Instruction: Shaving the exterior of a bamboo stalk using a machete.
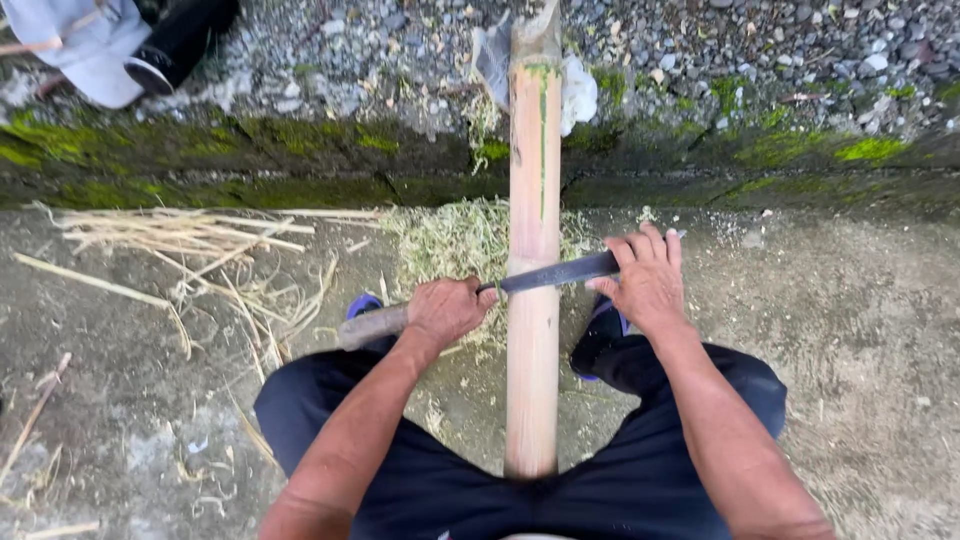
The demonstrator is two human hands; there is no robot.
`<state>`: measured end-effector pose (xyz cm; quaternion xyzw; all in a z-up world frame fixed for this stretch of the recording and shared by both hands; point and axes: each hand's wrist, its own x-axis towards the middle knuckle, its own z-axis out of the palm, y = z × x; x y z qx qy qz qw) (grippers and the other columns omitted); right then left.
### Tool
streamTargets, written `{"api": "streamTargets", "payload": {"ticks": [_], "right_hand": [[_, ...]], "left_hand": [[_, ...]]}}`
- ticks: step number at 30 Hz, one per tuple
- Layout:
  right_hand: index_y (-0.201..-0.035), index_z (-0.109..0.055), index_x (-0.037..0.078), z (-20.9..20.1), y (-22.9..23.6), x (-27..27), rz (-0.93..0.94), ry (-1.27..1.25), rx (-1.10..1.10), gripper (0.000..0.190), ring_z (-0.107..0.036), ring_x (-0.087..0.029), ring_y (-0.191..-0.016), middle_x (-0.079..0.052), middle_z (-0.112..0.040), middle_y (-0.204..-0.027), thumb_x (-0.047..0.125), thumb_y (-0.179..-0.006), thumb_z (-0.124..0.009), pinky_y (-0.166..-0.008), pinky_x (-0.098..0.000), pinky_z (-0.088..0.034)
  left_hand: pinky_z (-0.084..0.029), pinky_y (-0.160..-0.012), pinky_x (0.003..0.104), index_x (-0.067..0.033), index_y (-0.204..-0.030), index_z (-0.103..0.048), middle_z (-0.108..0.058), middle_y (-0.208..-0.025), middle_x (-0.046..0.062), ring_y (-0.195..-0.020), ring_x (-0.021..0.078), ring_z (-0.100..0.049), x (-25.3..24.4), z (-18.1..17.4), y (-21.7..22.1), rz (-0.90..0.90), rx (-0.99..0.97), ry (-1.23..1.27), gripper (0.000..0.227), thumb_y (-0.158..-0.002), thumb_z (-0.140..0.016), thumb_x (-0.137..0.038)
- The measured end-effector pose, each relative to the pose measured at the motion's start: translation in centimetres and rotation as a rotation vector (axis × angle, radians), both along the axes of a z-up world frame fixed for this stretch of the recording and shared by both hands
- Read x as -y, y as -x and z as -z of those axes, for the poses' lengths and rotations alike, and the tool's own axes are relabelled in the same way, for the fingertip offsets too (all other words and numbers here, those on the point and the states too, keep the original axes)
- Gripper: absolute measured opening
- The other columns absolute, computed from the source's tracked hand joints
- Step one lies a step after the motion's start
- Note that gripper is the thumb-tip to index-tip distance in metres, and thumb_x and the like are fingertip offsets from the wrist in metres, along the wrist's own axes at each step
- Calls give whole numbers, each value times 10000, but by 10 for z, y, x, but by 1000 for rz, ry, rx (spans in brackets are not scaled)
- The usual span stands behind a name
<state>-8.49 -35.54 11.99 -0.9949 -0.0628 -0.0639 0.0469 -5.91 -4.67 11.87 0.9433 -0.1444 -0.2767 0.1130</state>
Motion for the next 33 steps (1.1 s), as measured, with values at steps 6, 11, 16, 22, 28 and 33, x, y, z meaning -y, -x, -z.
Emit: {"api": "streamTargets", "payload": {"ticks": [6, 11, 16, 22, 28, 33], "right_hand": [[-1192, -742, 206, -11, -93, 22, -90, -86, -94, 710, -460, -296, -1199, -44, -619, -1109, 602, -603, -768, -1113, -442, -270], [-1076, -772, 213, -12, -62, 1, 66, -54, -279, 536, -494, -238, -1096, -18, -645, -1006, 619, -735, -689, -1025, -395, -354], [-982, -772, 148, 12, -51, 8, -22, -73, 47, 626, -494, -225, -982, -31, -636, -917, 693, -707, -633, -996, -425, -327], [-949, -777, 179, -9, -43, -3, 171, -86, -350, 527, -501, -242, -1030, -19, -645, -959, 649, -774, -614, -992, -381, -364], [-1017, -755, 132, 2, -53, 11, -69, -156, 181, 574, -504, -268, -1033, -50, -640, -988, 652, -810, -626, -976, -415, -343], [-980, -754, 132, -12, -24, -7, 70, -72, -256, 577, -530, -278, -955, -81, -646, -867, 636, -700, -745, -1007, -429, -340]], "left_hand": [[-511, -531, 414, -212, -1029, -699, -415, -602, -48, -556, 127, -480, 3, 15, -71, -70, 159, -7, 647, -979, -302, -720], [-437, -438, 340, -193, -970, -692, -441, -581, -47, -502, 102, -478, -2, -13, -50, -4, 125, -91, 669, -994, -232, -679], [-373, -449, 301, -204, -925, -684, -420, -591, -52, -517, 87, -459, 6, -43, -65, 98, 96, -158, 700, -979, -214, -720], [-400, -421, 305, -220, -940, -694, -385, -613, -65, -505, 69, -472, 3, -31, -62, 16, -86, -184, 713, -901, -278, -798], [-423, -406, 297, -189, -988, -697, -422, -594, -47, -491, 79, -487, 5, -25, -61, 62, -9, -219, 771, -930, -245, -810], [-402, -364, 287, -225, -1133, -651, -426, -562, -42, -435, 79, -437, -21, 40, -78, 146, 95, -148, 761, -889, -212, -796]]}}
